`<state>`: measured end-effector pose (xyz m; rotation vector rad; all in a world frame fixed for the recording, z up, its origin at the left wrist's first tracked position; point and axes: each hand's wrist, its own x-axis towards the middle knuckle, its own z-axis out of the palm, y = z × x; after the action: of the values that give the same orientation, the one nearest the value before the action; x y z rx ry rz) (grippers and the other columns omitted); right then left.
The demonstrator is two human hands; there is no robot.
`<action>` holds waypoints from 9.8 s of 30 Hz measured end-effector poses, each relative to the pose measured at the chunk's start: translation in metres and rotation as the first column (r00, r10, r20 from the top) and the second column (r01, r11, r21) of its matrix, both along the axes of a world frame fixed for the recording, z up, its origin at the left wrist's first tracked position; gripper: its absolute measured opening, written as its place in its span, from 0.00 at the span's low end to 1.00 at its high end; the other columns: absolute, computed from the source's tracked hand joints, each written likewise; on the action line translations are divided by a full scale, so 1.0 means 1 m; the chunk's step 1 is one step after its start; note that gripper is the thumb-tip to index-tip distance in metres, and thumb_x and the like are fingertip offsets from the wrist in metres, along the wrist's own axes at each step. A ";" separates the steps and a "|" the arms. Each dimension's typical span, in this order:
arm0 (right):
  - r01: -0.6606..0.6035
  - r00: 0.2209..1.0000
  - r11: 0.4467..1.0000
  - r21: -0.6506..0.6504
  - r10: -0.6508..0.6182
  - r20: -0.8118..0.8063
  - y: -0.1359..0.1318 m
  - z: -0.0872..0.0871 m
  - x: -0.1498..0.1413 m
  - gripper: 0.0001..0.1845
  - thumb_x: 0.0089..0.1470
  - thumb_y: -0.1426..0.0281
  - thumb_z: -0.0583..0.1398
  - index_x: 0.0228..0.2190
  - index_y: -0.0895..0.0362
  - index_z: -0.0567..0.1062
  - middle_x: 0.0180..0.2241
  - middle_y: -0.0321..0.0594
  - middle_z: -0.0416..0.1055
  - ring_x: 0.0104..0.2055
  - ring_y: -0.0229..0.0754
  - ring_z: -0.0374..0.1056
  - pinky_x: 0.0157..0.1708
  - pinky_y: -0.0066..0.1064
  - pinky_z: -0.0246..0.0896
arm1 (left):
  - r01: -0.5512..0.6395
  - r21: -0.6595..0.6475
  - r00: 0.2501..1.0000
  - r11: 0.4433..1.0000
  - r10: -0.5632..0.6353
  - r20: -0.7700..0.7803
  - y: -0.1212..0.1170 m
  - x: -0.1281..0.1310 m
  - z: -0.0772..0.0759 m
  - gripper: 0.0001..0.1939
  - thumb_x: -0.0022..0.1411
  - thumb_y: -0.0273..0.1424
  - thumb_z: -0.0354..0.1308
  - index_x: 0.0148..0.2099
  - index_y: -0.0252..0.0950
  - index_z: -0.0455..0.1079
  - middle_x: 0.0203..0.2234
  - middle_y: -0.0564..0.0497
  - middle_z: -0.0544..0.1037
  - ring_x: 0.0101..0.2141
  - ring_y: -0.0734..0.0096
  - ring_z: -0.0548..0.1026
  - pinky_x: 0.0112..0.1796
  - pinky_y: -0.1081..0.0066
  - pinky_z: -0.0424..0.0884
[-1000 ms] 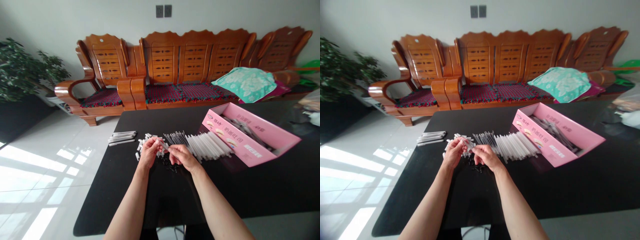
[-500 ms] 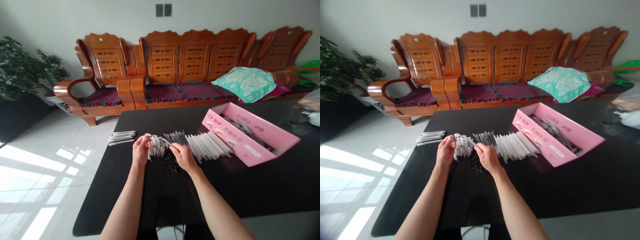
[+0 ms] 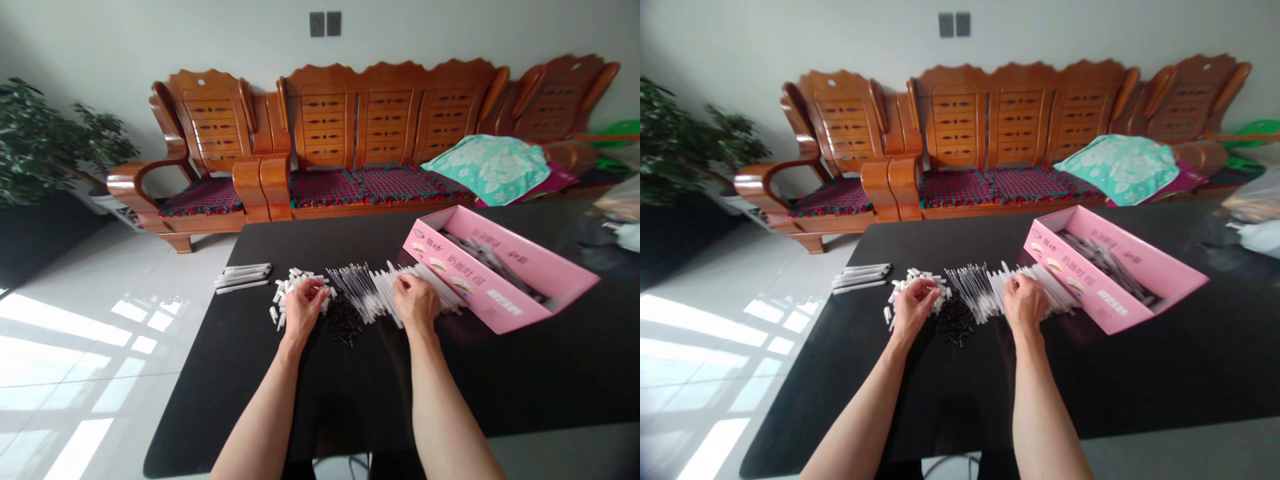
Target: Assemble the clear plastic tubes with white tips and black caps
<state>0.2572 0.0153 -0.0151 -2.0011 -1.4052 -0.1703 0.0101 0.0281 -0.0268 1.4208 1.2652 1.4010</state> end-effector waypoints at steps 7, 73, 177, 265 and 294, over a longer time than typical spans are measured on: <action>0.085 0.962 0.994 -0.063 -0.065 0.267 -0.001 0.000 0.016 0.08 0.52 0.71 0.61 0.28 0.61 0.81 0.27 0.52 0.75 0.31 0.49 0.65 0.35 0.38 0.52 | 0.045 0.036 0.986 0.998 -0.038 -0.161 -0.002 0.007 -0.001 0.03 0.53 0.32 0.69 0.31 0.40 0.78 0.16 0.55 0.72 0.18 0.73 0.65 0.25 0.71 0.58; -0.620 0.266 0.735 0.275 0.526 -0.808 -0.002 -0.010 -0.079 0.22 0.60 0.52 0.58 0.29 0.58 0.76 0.18 0.36 0.69 0.21 0.36 0.63 0.20 0.26 0.53 | 0.130 -0.196 0.843 0.972 -0.004 0.538 0.006 0.006 0.002 0.23 0.52 0.48 0.68 0.36 0.31 0.74 0.24 0.49 0.78 0.21 0.73 0.74 0.23 0.74 0.70; -0.696 0.346 0.703 0.147 0.507 -0.790 -0.004 -0.003 -0.074 0.14 0.51 0.61 0.65 0.36 0.58 0.75 0.19 0.30 0.67 0.20 0.35 0.63 0.22 0.25 0.57 | 0.091 -0.193 0.853 0.977 0.023 0.521 0.007 0.003 -0.001 0.22 0.50 0.46 0.69 0.32 0.30 0.73 0.18 0.51 0.76 0.19 0.74 0.74 0.24 0.75 0.72; -0.780 0.567 0.623 0.062 0.745 -0.351 -0.015 0.007 -0.089 0.19 0.64 0.62 0.52 0.24 0.57 0.71 0.19 0.34 0.59 0.22 0.35 0.52 0.26 0.30 0.42 | 0.255 -0.133 0.814 0.958 -0.138 0.565 0.002 -0.004 0.009 0.17 0.52 0.41 0.70 0.35 0.30 0.78 0.18 0.52 0.75 0.19 0.78 0.70 0.24 0.77 0.68; -0.254 0.953 0.952 0.171 0.276 -0.122 0.002 -0.009 -0.027 0.21 0.63 0.60 0.52 0.41 0.60 0.78 0.27 0.45 0.77 0.29 0.46 0.70 0.30 0.31 0.55 | -0.162 -0.055 0.966 0.985 0.170 0.197 0.007 -0.018 0.003 0.19 0.56 0.43 0.65 0.43 0.35 0.74 0.20 0.55 0.75 0.18 0.73 0.71 0.20 0.75 0.65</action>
<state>0.2303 0.0173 -0.0245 -1.6471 -1.5035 -0.0122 -0.0080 0.0350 -0.0236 1.1365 1.2954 1.5807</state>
